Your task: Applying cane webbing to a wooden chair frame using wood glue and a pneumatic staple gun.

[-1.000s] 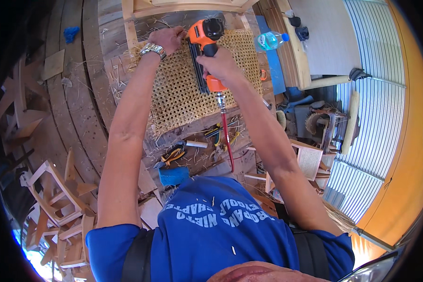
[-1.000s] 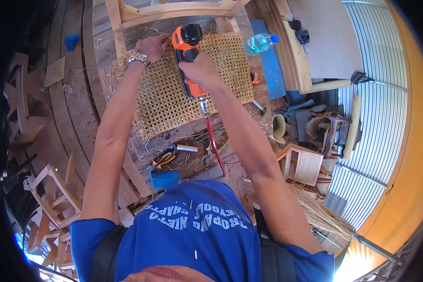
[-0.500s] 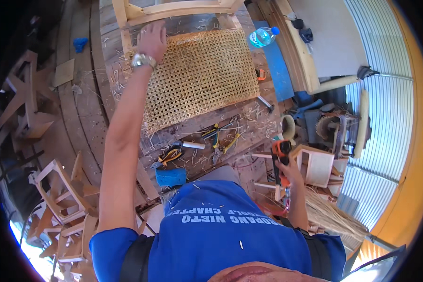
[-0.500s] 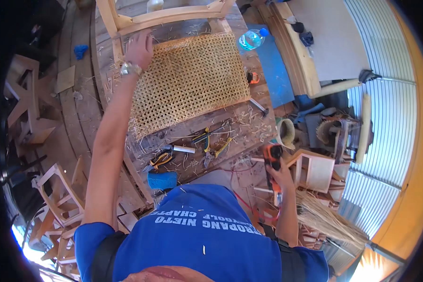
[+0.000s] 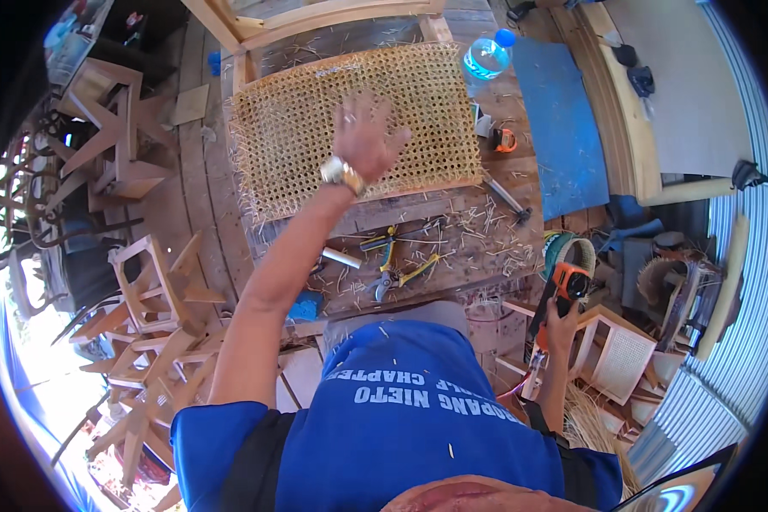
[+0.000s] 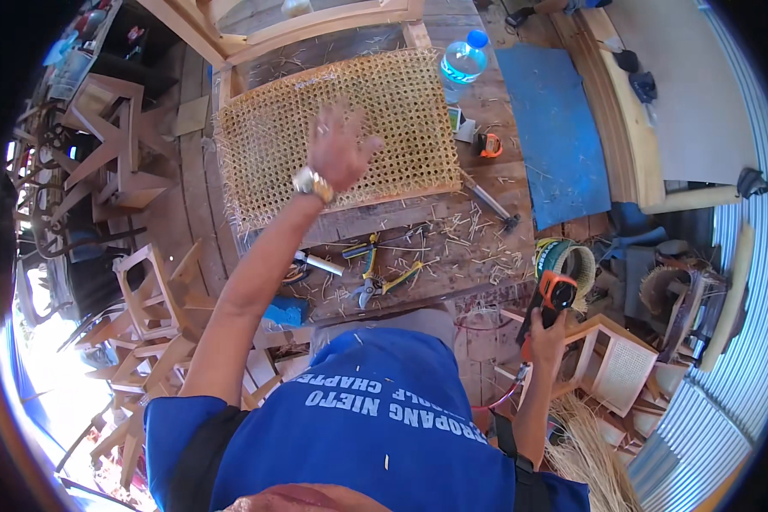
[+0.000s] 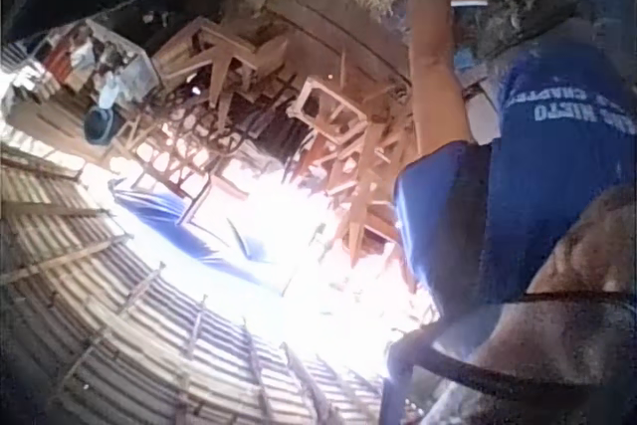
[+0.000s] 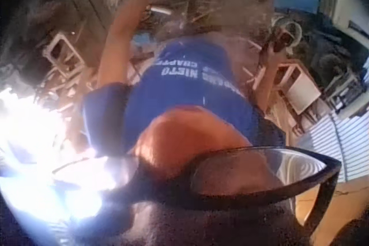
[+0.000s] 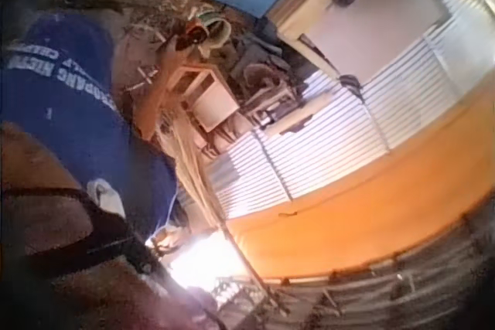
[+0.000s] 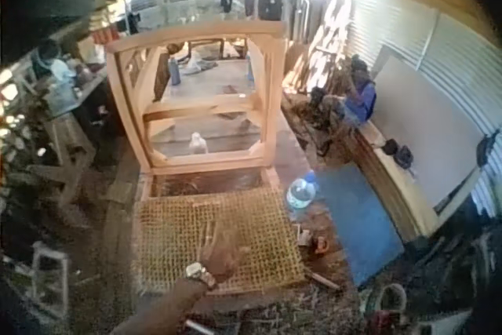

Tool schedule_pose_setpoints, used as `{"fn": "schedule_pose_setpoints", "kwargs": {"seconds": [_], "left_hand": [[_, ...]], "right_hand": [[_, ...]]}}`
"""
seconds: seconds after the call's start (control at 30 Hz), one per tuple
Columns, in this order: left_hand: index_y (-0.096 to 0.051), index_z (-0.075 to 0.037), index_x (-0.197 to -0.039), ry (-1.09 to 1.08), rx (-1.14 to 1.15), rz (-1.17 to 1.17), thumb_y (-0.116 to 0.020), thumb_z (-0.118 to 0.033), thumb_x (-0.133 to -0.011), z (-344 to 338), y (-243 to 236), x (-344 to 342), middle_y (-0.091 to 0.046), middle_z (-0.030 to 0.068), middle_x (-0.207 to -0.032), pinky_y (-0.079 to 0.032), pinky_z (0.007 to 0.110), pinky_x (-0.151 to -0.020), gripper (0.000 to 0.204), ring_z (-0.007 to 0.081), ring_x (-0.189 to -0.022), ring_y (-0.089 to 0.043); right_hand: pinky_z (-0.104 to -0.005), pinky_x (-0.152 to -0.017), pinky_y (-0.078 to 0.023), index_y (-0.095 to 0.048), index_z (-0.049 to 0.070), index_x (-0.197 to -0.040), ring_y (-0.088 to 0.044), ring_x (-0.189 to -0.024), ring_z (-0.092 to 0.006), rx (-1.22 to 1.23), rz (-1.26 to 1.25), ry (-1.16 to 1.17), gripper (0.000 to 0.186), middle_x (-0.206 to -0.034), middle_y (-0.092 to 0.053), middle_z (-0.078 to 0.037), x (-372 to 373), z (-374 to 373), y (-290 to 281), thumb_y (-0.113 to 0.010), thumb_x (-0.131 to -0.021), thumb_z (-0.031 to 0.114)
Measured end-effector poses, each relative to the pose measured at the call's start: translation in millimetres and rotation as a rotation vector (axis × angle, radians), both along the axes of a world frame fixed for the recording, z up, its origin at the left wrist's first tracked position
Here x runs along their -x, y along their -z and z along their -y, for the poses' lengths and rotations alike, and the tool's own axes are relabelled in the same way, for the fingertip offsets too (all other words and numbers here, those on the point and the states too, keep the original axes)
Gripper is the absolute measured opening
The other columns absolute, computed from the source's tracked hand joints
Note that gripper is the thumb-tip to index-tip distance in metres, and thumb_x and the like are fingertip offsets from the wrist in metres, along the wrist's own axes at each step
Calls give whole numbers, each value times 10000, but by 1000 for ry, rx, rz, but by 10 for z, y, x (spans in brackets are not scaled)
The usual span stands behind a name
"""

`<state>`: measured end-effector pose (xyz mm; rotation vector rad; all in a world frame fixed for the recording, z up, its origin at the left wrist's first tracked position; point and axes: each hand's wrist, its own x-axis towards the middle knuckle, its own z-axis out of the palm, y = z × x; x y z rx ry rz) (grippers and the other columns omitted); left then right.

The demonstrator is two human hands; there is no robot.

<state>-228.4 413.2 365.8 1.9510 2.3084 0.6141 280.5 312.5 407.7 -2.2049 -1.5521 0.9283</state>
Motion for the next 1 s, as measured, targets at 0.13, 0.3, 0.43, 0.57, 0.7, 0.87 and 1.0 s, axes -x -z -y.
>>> {"fn": "schedule_pose_setpoints", "kwargs": {"seconds": [0.13, 0.3, 0.43, 0.57, 0.7, 0.87, 1.0], "left_hand": [[-496, -61, -1387, -350, 22, -82, -459, -568, -942, -90, 393, 142, -320, 231, -1525, -183, 582, -1156, 676, 466, -1414, -249], [-512, -23, -1340, 10, 128, 104, -556, -453, -920, 1016, 13, -1063, -346, 234, -1500, -226, 553, -1149, 603, 454, -1399, -278], [-539, 14, -1281, -50, 160, 260, -674, -331, -840, 1869, -27, -1319, -377, 261, -1459, -261, 544, -1130, 576, 459, -1359, -328], [-547, 24, -1254, -158, 108, 179, -691, -193, -842, 2355, -90, -1039, -503, 275, -1343, -355, 526, -1079, 488, 448, -1282, -448], [-531, 22, -1286, -343, 106, 148, -684, -214, -875, 2496, -45, -784, -500, 273, -1343, -389, 492, -1056, 498, 438, -1264, -466], [-529, 22, -1285, -328, 33, 155, -705, -198, -859, 2186, -49, -726, -489, 250, -1367, -390, 482, -1058, 510, 421, -1269, -467], [-535, -10, -1285, -274, -39, 196, -719, -182, -842, 2044, -33, -853, -478, 227, -1390, -389, 482, -1060, 510, 414, -1279, -459]], "right_hand": [[-391, -563, -485, -408, 57, -1377, -626, -606, -242, -197, 45, -269, 557, -812, -636, -124, -240, -498, 469, -633, -882, 178], [-463, -686, -487, -201, 143, -1548, -634, -778, -453, -140, 145, -350, 842, -913, -648, -273, 25, -670, 415, -629, -823, 160], [-486, -695, -497, -302, 85, -1507, -645, -834, -454, -160, 116, -493, 861, -997, -663, -265, 106, -605, 563, -623, -710, 139], [-476, -747, -497, -320, 65, -1496, -628, -873, -421, -261, 41, -601, 848, -971, -641, -232, 155, -518, 889, -626, -705, 68], [-487, -639, -462, -184, 84, -1548, -575, -677, -386, -296, 188, -679, 958, -793, -565, -183, 263, -398, 1157, -625, -701, 11], [-489, -641, -461, -224, 124, -1548, -580, -696, -390, -271, 200, -678, 936, -821, -568, -182, 453, -129, 1064, -626, -712, -3], [-494, -653, -467, -293, 167, -1532, -591, -737, -390, -227, 110, -743, 904, -852, -571, -181, 528, 186, 1040, -622, -710, -15]]}}
